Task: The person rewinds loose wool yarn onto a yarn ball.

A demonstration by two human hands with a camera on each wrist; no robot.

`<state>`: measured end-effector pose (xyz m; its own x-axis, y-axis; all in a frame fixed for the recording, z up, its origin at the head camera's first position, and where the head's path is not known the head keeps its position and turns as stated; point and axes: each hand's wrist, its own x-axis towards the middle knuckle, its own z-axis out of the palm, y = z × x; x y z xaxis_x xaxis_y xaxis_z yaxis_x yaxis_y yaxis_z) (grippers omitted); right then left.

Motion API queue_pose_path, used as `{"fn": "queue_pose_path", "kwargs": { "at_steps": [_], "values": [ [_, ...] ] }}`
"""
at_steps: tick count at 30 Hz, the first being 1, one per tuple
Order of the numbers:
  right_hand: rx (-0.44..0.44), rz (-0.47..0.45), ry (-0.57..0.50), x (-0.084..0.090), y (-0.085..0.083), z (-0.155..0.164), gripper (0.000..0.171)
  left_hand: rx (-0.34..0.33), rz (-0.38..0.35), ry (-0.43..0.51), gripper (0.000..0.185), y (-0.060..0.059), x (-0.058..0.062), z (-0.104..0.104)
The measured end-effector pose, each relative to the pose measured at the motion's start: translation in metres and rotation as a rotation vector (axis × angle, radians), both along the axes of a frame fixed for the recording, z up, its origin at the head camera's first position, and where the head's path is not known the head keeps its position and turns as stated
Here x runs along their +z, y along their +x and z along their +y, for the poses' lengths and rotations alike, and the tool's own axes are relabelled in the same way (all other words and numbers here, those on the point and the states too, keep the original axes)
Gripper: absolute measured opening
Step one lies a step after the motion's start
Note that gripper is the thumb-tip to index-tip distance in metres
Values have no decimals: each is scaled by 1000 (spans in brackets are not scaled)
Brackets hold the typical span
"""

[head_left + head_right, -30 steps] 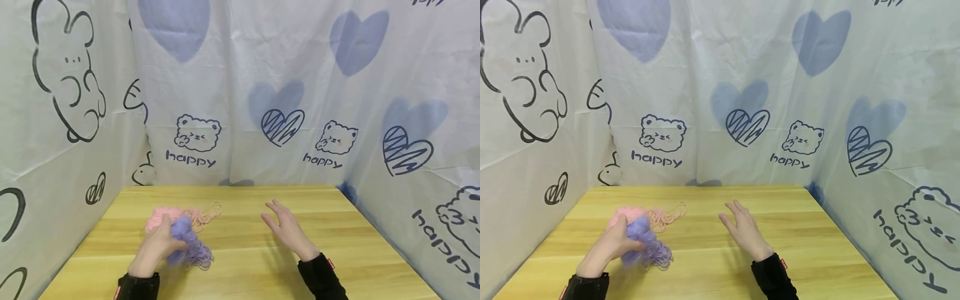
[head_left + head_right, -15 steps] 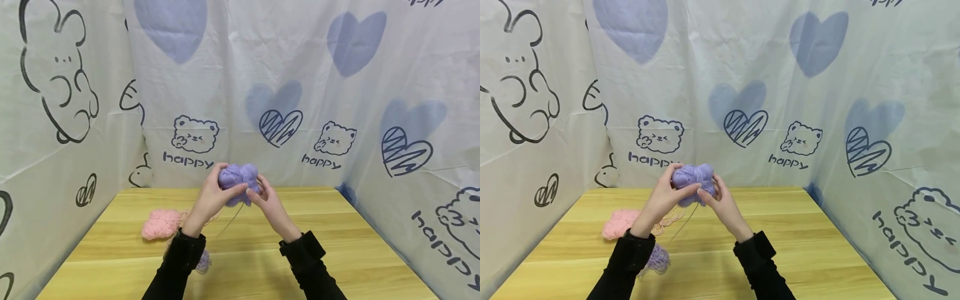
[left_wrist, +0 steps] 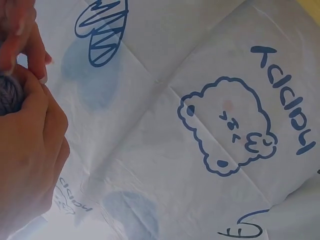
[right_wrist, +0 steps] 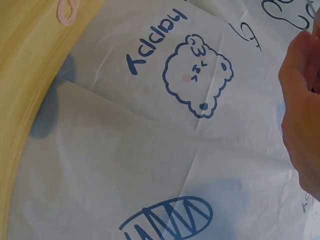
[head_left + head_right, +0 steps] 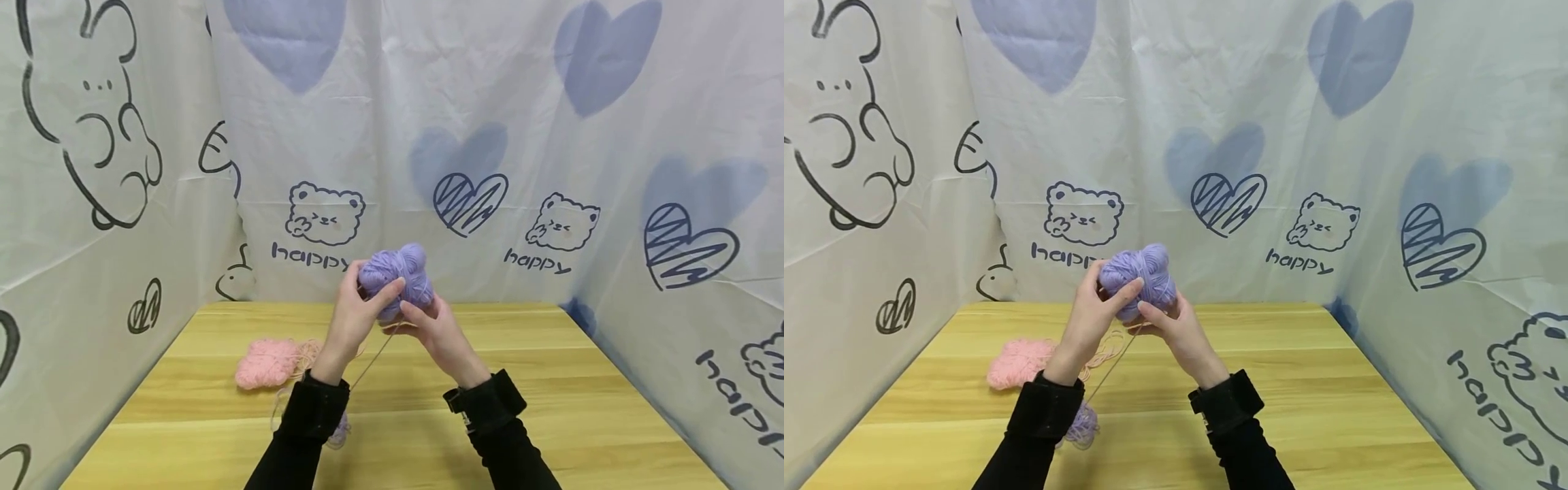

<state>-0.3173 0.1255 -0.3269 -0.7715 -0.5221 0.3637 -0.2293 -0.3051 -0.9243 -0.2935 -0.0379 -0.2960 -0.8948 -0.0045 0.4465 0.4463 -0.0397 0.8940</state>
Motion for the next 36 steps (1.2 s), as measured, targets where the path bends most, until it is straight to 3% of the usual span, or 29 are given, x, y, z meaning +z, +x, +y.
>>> {"fn": "queue_pose_path", "kwargs": {
  "at_steps": [8,13,18,27,31,36],
  "values": [
    [14,-27,85,-5,0,6,19,25,-24,102,50,-7,-6,-1],
    [-44,-44,109,-10,-1,10,21,31,-56,152,52,-10,-14,-4],
    [-48,16,115,-18,-3,14,18,0,-66,214,47,-13,-21,-5],
    [-12,150,147,-31,-10,21,19,-222,-151,349,35,-10,-23,-10],
    [-24,159,157,-31,-13,27,22,-328,-187,299,39,-9,-21,-14],
    [-117,103,240,-29,-13,38,29,-481,-201,177,42,-9,-25,-20]
  ]
}}
